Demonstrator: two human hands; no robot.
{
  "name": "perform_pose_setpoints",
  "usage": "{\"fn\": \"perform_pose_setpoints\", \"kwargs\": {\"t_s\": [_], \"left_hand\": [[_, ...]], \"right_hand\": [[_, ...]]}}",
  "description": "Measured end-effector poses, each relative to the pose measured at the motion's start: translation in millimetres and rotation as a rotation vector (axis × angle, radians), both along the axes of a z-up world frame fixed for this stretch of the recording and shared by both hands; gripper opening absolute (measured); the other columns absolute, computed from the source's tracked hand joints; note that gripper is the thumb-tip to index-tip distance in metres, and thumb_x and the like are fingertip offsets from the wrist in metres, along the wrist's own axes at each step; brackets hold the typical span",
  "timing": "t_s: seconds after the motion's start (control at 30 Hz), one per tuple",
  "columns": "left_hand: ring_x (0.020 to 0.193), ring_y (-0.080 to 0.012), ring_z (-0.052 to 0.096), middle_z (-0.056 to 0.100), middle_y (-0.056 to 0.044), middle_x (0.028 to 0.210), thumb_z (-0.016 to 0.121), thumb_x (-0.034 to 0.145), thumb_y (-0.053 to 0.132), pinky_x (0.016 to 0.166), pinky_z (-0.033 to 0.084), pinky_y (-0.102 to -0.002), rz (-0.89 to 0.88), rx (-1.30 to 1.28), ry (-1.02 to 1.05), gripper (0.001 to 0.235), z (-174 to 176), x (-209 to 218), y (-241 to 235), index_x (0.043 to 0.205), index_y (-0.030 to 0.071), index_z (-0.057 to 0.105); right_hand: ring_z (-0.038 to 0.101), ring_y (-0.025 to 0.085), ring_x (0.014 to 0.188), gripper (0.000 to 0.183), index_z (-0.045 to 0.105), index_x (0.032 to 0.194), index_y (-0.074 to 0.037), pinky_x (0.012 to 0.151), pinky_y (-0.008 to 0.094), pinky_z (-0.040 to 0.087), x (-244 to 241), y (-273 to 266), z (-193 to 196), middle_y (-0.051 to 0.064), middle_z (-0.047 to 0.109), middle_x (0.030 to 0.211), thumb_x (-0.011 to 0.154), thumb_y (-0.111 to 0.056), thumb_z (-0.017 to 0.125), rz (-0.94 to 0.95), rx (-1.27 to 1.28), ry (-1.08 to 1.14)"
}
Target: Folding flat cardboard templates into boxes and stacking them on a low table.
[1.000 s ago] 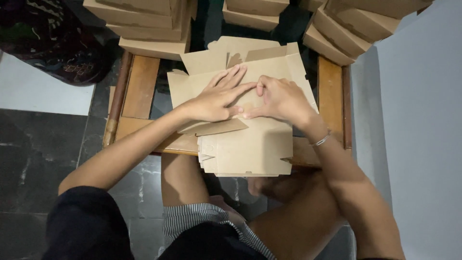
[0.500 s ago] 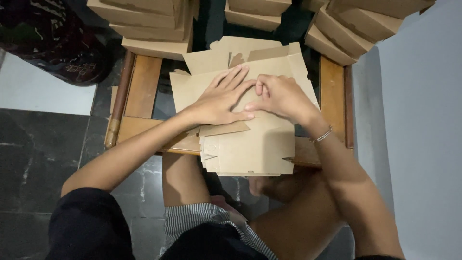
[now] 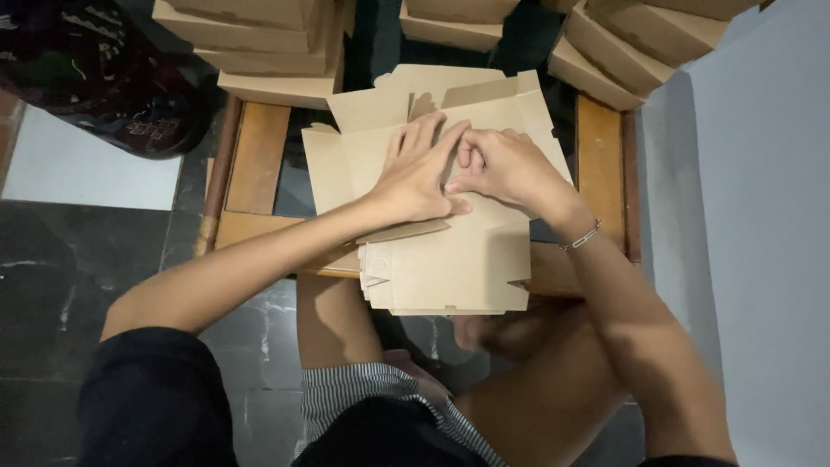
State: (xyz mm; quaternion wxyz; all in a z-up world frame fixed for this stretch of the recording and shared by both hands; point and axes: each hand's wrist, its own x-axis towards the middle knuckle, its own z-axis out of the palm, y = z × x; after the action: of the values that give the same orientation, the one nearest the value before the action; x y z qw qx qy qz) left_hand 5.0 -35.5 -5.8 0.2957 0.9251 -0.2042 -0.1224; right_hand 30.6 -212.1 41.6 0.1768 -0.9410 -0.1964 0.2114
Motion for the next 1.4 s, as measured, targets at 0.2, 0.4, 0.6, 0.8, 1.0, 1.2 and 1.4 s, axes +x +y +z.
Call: {"fn": "perform_pose_setpoints", "kwargs": {"t_s": [0.2, 0.4, 0.6, 0.8, 1.0, 1.2, 1.4], "left_hand": [[0.149, -0.041, 0.017, 0.025, -0.024, 0.157, 0.09, 0.072, 0.052, 0.12, 0.01, -0.056, -0.014, -0.022, -0.029, 0.117, 3.6, 0.3, 5.6, 0.161, 0.013, 0.025], [0.146, -0.0381, 0.021, 0.026, -0.023, 0.158, 0.084, 0.076, 0.058, 0.118, 0.013, -0.053, -0.076, 0.024, -0.066, 0.107, 1.5, -0.2, 11.8, 0.159, 0.014, 0.031], [0.146, -0.0353, 0.026, 0.028, -0.02, 0.16, 0.082, 0.081, 0.053, 0.115, 0.023, -0.049, -0.107, 0.005, -0.043, 0.097, 10.7, -2.4, 27.3, 0.157, 0.013, 0.037], [0.15, -0.0374, 0.025, 0.029, -0.021, 0.162, 0.08, 0.08, 0.055, 0.118, 0.022, -0.05, -0.16, -0.023, -0.043, 0.094, 11.4, -0.9, 38.7, 0.155, 0.014, 0.041], [0.153, -0.0387, 0.022, 0.027, -0.022, 0.165, 0.08, 0.082, 0.048, 0.12, 0.021, -0.053, -0.205, -0.043, -0.02, 0.091, 18.1, 0.3, 44.3, 0.155, 0.012, 0.041], [0.152, -0.0347, 0.027, 0.032, -0.019, 0.163, 0.087, 0.076, 0.047, 0.119, 0.025, -0.052, -0.159, -0.002, 0.003, 0.097, 22.9, 2.5, 39.5, 0.154, 0.012, 0.041], [0.142, -0.0352, 0.037, 0.041, -0.016, 0.153, 0.092, 0.068, 0.051, 0.113, 0.031, -0.052, -0.079, 0.07, -0.074, 0.101, 13.1, 5.4, 17.3, 0.151, 0.016, 0.046]], "right_hand": [[0.075, 0.032, 0.085, 0.034, 0.069, 0.097, -0.012, 0.073, 0.046, 0.057, -5.5, 6.1, 10.4, 0.006, 0.075, 0.079, 0.08, -0.036, 0.086, 0.003, -0.047, -0.003], [0.075, 0.034, 0.085, 0.029, 0.067, 0.098, -0.012, 0.073, 0.049, 0.057, -13.4, 4.8, 11.1, 0.006, 0.075, 0.08, 0.082, -0.031, 0.084, -0.027, -0.048, -0.005], [0.075, 0.034, 0.083, 0.03, 0.066, 0.096, -0.012, 0.073, 0.051, 0.056, -22.0, 6.0, 16.4, 0.005, 0.074, 0.076, 0.081, -0.031, 0.085, -0.046, -0.014, -0.043], [0.074, 0.033, 0.079, 0.033, 0.065, 0.095, -0.012, 0.072, 0.049, 0.055, -22.2, -0.1, 10.5, 0.005, 0.073, 0.074, 0.079, -0.031, 0.087, -0.052, 0.014, -0.081], [0.072, 0.03, 0.075, 0.041, 0.064, 0.095, -0.01, 0.072, 0.046, 0.054, -19.2, -24.0, -4.5, 0.005, 0.07, 0.07, 0.074, -0.032, 0.091, -0.059, 0.092, -0.113], [0.072, 0.029, 0.076, 0.041, 0.065, 0.098, -0.012, 0.073, 0.046, 0.054, -19.5, -24.7, -5.0, 0.003, 0.069, 0.071, 0.075, -0.033, 0.091, -0.075, 0.091, -0.097], [0.073, 0.03, 0.081, 0.037, 0.066, 0.099, -0.016, 0.074, 0.048, 0.055, -22.7, -19.5, -4.2, 0.0, 0.069, 0.072, 0.077, -0.032, 0.089, -0.089, 0.003, -0.1]]}}
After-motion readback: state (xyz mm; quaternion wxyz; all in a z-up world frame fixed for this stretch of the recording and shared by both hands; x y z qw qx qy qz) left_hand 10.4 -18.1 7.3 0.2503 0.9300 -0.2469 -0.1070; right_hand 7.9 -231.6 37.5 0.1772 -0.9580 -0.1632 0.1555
